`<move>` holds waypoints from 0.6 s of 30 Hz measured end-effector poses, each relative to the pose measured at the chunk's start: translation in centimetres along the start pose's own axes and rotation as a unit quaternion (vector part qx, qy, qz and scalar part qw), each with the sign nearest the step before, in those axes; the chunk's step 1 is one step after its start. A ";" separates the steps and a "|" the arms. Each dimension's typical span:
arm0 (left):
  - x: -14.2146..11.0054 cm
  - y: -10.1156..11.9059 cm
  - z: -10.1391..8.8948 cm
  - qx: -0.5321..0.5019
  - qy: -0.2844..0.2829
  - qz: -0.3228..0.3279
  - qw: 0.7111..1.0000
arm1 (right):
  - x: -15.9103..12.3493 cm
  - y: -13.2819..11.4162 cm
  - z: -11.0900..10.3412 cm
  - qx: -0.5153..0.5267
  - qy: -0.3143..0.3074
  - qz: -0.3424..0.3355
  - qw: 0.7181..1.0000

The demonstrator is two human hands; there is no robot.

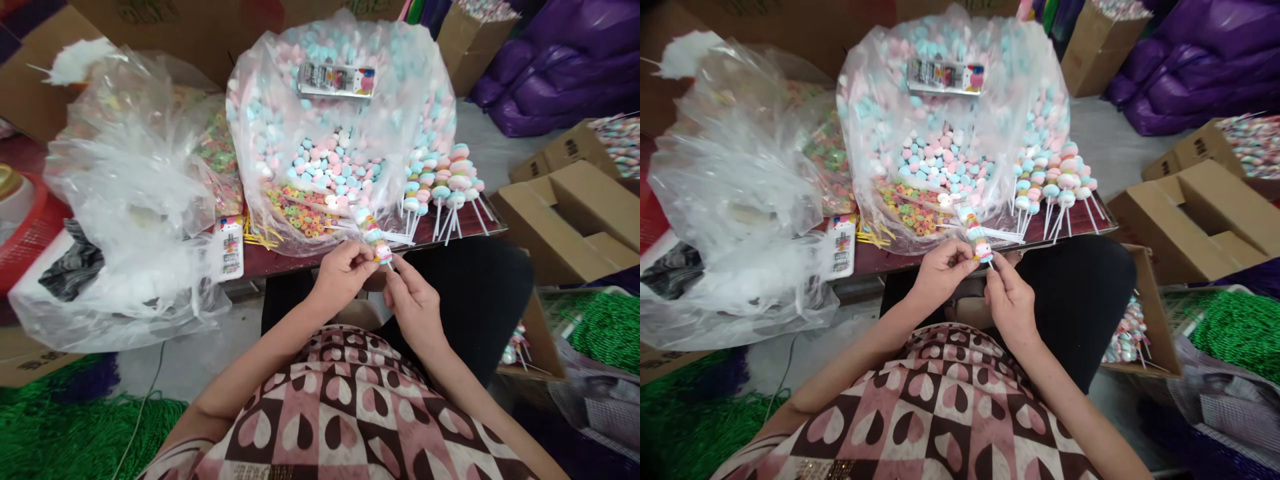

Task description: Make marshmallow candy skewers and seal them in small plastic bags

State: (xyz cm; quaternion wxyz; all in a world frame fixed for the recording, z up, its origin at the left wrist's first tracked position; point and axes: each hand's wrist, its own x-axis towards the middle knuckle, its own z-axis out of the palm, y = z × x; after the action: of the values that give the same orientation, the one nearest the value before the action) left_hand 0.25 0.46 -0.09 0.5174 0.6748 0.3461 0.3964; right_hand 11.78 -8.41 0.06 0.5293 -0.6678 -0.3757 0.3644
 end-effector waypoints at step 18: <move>1.3 3.1 -0.8 -0.429 0.033 -0.172 0.886 | 0.6 -1.3 -0.7 -0.107 -0.041 -0.135 0.984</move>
State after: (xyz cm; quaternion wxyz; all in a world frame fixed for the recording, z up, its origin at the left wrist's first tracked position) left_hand 0.30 1.19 3.29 0.8050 0.3030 0.2698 0.4328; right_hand 12.52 -7.99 1.37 0.4831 -0.6486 -0.5204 0.2741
